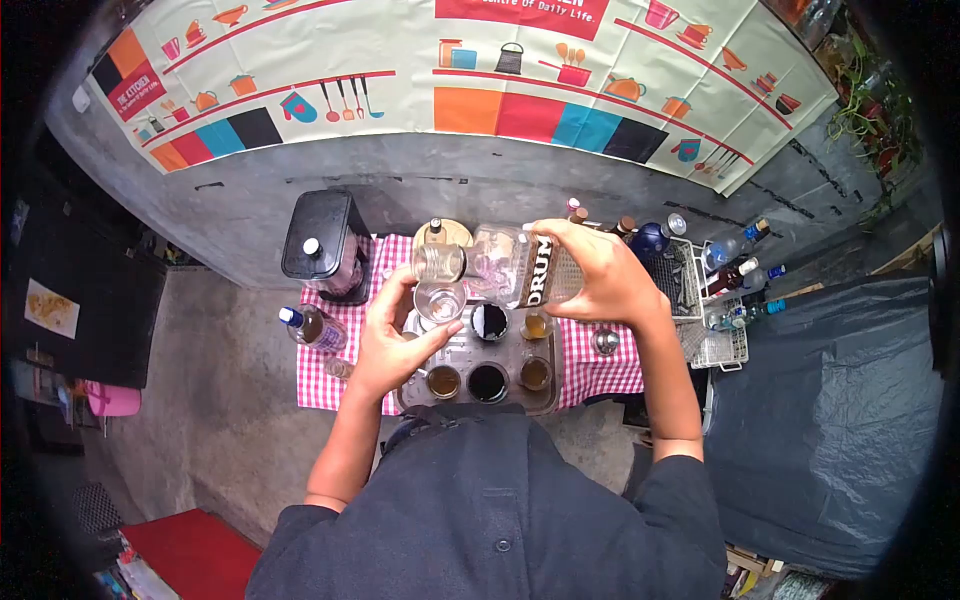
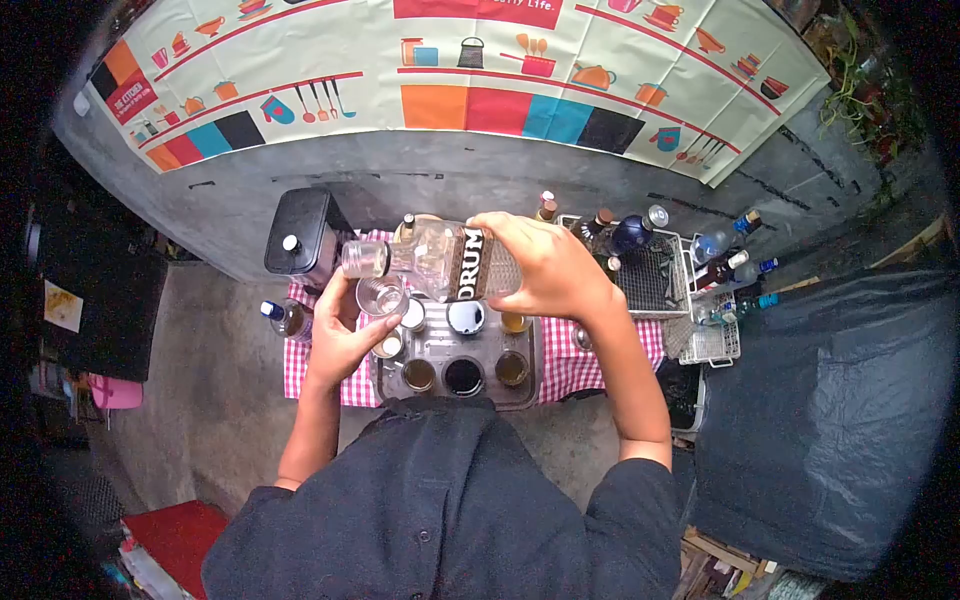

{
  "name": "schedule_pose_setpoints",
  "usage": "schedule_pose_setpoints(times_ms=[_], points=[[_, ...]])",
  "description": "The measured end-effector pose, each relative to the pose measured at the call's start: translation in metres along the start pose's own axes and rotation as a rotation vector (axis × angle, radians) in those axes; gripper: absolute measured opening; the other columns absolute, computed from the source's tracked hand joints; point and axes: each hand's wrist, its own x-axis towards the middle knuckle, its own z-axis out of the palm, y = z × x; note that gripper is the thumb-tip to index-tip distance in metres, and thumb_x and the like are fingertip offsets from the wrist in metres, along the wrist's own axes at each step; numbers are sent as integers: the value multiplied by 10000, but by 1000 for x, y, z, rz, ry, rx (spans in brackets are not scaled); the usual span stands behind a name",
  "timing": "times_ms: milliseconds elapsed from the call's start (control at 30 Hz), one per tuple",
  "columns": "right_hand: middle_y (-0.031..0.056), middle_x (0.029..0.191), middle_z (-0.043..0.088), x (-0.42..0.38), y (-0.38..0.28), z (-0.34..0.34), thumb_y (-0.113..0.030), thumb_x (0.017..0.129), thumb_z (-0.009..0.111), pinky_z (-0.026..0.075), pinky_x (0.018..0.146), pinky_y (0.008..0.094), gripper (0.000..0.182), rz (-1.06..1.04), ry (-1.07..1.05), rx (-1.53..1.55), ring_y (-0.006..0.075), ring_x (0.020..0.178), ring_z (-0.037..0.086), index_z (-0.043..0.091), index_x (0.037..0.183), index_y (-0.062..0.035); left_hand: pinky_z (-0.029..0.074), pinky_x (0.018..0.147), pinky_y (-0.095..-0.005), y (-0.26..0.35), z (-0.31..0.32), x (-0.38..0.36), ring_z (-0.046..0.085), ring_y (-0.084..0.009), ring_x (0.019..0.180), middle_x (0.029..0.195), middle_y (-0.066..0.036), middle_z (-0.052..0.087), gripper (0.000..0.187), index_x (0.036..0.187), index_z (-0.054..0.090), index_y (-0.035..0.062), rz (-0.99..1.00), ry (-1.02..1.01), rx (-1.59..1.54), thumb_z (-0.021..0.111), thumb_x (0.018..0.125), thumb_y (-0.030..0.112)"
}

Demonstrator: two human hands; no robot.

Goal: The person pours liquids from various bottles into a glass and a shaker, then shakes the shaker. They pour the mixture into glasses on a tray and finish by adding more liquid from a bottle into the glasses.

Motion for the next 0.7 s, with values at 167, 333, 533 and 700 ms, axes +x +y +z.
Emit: schedule_pose_setpoints(times_ms=[167,333,533,700], points=[[149,1194,635,-4,-9,-11,-142,531,826,501,960,383,777,-28,-66,-85,314,1100,622,533,1242,-26,435,938,-285,-2,-8,-4,557,-144,1072,1130,-69,572,521,1186,564,-11,49,-3,65,775,710,-18],[131,1186,634,-7,-16,-20,-169,556,860,522,929,377,755,-59,-135,-191,291,1083,625,540,1225,-27,391,1027,-314,4,-19,-10,530,-177,1159,1194,-83,539,608,1253,554,-14,66,-65,247,785,693,29],[136,1175,623,-7,-31,-25,-174,555,860,499,954,389,756,-38,-240,-259,300,1097,609,534,1218,-17,423,987,-314,7,-31,-17,554,-185,1103,1159,-87,555,603,1247,581,0,112,-70,349,790,685,55],[129,1156,621,-2,-49,-25,-175,548,856,486,974,389,744,-10,-262,-311,296,1092,606,530,1198,-19,451,933,-327,12,-39,-21,582,-212,1036,1093,-112,587,581,1209,609,2,135,-78,414,793,663,76]])
